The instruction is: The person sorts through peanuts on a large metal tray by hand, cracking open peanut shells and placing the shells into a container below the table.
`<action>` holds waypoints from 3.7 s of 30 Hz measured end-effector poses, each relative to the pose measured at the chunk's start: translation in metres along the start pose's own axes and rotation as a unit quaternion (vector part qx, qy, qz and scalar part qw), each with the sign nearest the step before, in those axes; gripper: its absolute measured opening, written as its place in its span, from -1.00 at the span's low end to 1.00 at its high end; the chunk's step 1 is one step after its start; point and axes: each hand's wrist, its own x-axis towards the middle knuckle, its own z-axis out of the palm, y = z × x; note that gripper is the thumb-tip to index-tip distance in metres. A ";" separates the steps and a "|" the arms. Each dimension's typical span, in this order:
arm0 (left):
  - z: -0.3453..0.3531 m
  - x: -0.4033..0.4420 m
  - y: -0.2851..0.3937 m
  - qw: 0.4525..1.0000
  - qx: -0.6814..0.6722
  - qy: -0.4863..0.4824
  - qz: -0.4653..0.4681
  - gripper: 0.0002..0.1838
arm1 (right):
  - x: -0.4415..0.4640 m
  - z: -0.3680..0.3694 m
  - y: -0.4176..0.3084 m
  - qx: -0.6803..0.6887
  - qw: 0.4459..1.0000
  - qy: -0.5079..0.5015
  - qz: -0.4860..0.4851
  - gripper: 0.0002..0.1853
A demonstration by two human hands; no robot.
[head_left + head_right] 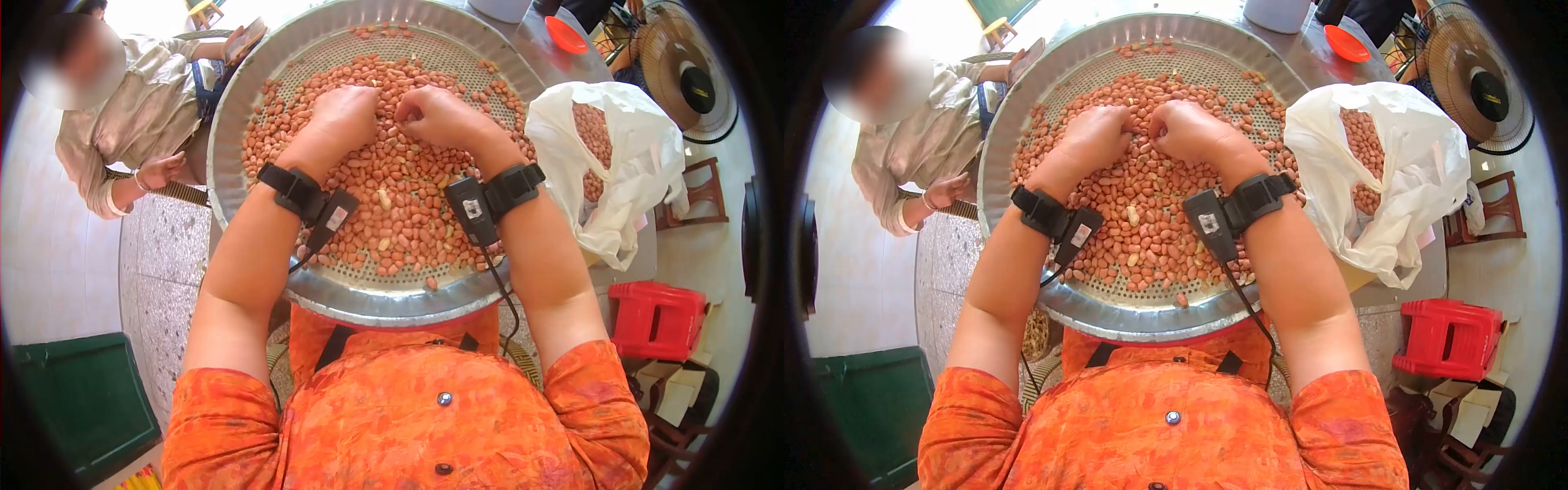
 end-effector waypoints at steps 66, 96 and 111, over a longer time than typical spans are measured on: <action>-0.025 0.001 -0.038 0.630 -0.773 -0.035 -0.066 -0.88 | 0.003 0.008 0.006 -0.118 0.990 0.071 0.017 -0.76; -0.019 0.004 -0.048 0.623 -0.774 -0.093 0.065 -0.86 | -0.008 0.011 -0.027 -0.081 0.989 -0.117 -0.044 -0.83; -0.011 0.014 -0.063 0.501 -0.856 -0.120 0.036 -0.79 | -0.011 -0.005 -0.029 -0.031 0.993 -0.107 -0.041 -0.84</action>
